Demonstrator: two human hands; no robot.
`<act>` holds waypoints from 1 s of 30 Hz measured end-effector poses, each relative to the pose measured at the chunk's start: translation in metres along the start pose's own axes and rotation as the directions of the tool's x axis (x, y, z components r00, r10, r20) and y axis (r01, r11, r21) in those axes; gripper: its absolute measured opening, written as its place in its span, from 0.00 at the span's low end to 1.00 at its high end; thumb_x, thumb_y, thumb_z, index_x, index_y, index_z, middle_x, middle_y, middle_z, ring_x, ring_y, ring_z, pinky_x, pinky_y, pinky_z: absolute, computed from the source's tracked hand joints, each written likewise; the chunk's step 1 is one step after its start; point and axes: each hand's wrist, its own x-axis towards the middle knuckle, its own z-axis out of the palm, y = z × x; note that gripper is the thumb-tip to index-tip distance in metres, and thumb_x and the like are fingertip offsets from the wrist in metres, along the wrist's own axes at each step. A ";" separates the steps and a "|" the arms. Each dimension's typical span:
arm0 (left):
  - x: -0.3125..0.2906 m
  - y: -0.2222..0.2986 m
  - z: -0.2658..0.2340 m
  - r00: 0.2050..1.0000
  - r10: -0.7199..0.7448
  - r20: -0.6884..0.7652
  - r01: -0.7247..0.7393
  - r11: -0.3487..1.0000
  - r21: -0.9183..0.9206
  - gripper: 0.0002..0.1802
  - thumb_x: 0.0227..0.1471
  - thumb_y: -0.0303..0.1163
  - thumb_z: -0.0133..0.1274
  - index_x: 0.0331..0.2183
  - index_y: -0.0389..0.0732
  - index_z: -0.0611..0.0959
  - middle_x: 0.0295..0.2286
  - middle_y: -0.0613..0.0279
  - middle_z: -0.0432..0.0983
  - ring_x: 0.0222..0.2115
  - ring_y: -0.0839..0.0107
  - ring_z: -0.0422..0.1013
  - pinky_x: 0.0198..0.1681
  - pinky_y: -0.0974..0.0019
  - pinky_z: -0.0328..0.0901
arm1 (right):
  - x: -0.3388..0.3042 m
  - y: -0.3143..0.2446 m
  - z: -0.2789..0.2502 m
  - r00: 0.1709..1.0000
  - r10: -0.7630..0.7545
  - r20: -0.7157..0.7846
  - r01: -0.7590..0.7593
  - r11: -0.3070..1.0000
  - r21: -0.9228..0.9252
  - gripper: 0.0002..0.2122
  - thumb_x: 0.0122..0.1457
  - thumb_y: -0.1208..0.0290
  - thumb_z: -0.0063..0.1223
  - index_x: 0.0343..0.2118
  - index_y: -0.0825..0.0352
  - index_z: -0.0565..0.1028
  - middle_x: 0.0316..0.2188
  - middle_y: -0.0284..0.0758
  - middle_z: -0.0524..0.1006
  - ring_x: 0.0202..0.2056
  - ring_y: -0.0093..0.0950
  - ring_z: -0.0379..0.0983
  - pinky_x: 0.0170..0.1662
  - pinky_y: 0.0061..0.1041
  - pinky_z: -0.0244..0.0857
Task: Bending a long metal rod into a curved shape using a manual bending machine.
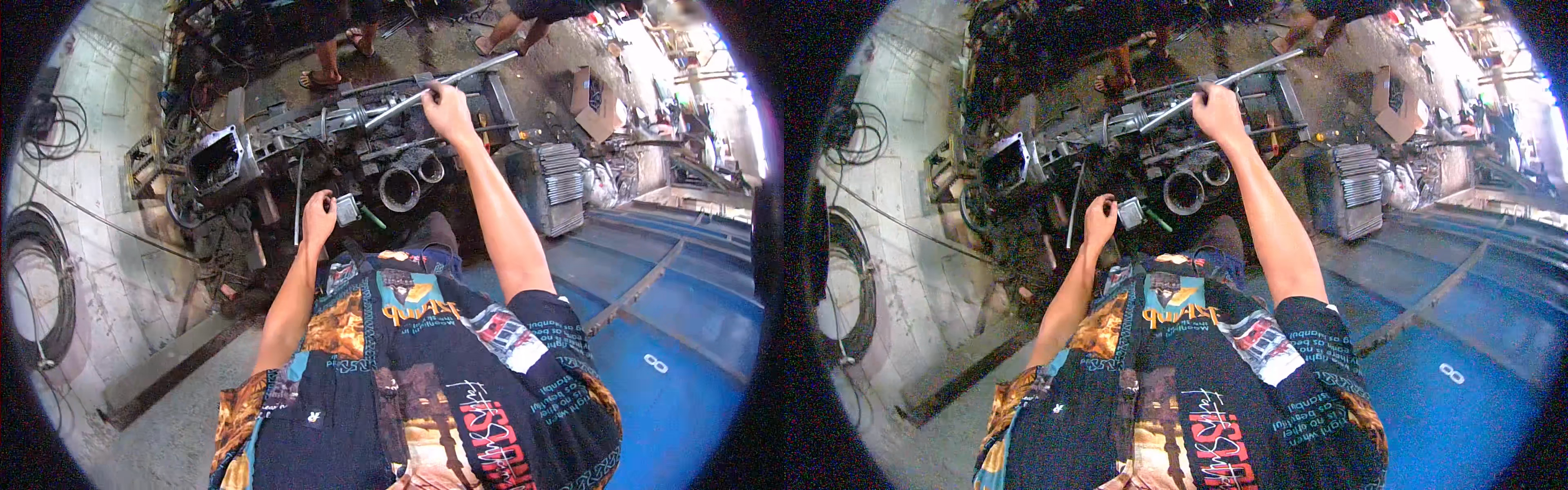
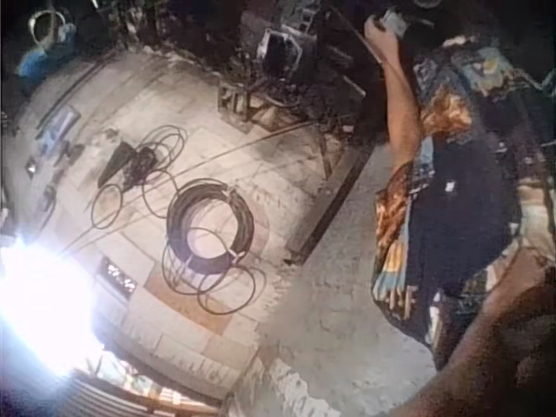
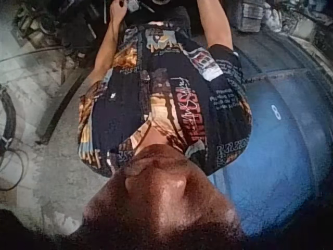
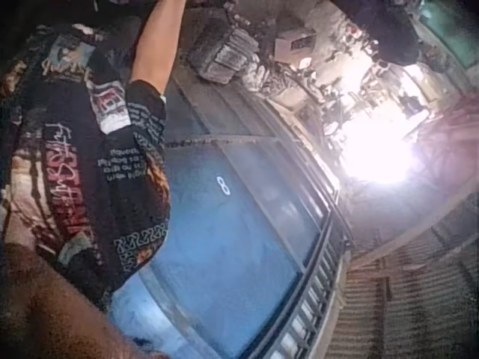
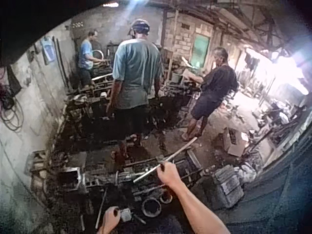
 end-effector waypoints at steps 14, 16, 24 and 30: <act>-0.003 0.066 0.086 0.910 -0.228 -0.348 0.244 0.970 0.005 0.11 0.51 0.30 0.56 0.36 0.35 0.81 0.30 0.49 0.78 0.31 0.56 0.76 0.36 0.58 0.69 | 0.085 0.127 0.015 0.868 -0.333 0.368 0.428 0.878 -0.215 0.21 0.58 0.50 0.46 0.32 0.63 0.82 0.29 0.44 0.79 0.36 0.43 0.76 0.40 0.43 0.67; -0.016 0.065 0.103 0.878 -0.257 -0.403 0.305 0.950 0.059 0.10 0.51 0.32 0.54 0.34 0.35 0.82 0.29 0.47 0.78 0.31 0.52 0.75 0.35 0.55 0.69 | 0.085 0.130 0.019 0.866 -0.390 0.312 0.486 0.802 -0.348 0.22 0.60 0.50 0.42 0.27 0.64 0.82 0.27 0.44 0.79 0.33 0.41 0.77 0.38 0.42 0.66; -0.080 0.003 0.189 0.548 -0.824 -0.142 0.836 0.543 0.074 0.22 0.53 0.44 0.49 0.40 0.35 0.82 0.38 0.42 0.78 0.42 0.48 0.74 0.44 0.52 0.68 | 0.102 0.131 0.011 0.832 -0.343 0.436 0.487 0.828 -0.278 0.21 0.59 0.54 0.40 0.26 0.66 0.80 0.28 0.46 0.80 0.30 0.45 0.78 0.38 0.44 0.71; -0.068 -0.016 0.228 0.398 -0.917 0.018 0.697 0.289 -0.657 0.22 0.56 0.46 0.51 0.40 0.37 0.81 0.26 0.61 0.76 0.26 0.65 0.70 0.31 0.61 0.66 | 0.103 0.146 0.021 0.834 -0.351 0.425 0.499 0.809 -0.312 0.23 0.58 0.53 0.37 0.25 0.66 0.80 0.28 0.48 0.79 0.31 0.45 0.78 0.37 0.44 0.72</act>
